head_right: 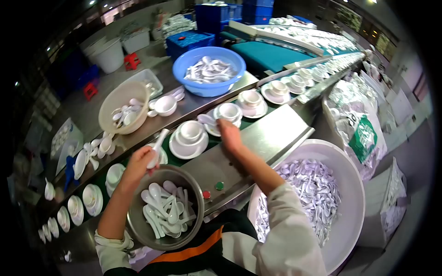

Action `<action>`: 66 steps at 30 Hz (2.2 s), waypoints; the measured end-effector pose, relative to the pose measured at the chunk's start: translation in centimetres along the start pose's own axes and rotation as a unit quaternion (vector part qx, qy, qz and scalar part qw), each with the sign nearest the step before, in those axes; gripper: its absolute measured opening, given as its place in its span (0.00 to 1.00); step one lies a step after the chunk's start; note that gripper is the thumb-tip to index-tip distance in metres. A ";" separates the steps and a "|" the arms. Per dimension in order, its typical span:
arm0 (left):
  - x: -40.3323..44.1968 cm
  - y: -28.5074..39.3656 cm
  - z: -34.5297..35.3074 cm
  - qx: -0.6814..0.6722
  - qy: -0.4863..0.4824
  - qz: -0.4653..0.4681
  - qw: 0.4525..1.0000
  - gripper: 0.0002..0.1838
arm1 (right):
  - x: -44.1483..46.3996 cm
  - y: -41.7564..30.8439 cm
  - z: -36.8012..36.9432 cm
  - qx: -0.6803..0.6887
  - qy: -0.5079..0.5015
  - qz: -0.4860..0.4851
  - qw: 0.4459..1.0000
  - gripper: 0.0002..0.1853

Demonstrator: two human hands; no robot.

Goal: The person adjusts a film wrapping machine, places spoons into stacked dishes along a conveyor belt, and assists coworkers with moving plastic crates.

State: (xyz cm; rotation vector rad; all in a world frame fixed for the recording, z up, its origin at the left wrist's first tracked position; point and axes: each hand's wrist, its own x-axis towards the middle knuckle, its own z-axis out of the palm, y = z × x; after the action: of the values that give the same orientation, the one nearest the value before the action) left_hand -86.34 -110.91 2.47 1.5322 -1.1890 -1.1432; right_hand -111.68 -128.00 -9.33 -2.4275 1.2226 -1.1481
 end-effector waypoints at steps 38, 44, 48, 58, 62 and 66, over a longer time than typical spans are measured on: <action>-18.5 -7.8 -6.0 -0.164 -0.037 -0.281 0.945 0.31 | -9.3 -7.8 -9.3 0.106 -0.391 0.100 0.909 0.09; -18.9 -8.8 -6.2 -0.168 -0.002 -0.293 0.941 0.26 | -10.1 -8.3 -8.4 0.079 -0.332 0.079 0.937 0.08; -18.8 -8.3 -5.6 -0.178 0.003 -0.275 0.945 0.23 | -10.5 -11.4 -8.0 0.066 -0.222 -0.083 0.969 0.08; -18.5 -7.7 -5.1 -0.162 -0.025 -0.268 0.949 0.25 | -9.1 -11.6 -5.7 -0.049 -0.420 -0.085 0.902 0.10; -17.9 -7.5 -3.5 -0.153 -0.073 -0.208 0.963 0.26 | -6.9 -9.2 -6.5 0.138 -0.335 0.025 0.932 0.11; -15.8 -7.8 -2.2 -0.113 -0.122 -0.234 0.958 0.25 | -3.1 -14.6 -10.2 0.232 -0.230 -0.019 0.945 0.14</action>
State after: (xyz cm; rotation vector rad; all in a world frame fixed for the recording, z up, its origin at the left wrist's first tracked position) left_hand -84.71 -93.86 -2.23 1.5686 -0.8262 -1.7598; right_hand -111.33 -114.66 2.82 -2.1808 0.6732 -0.7059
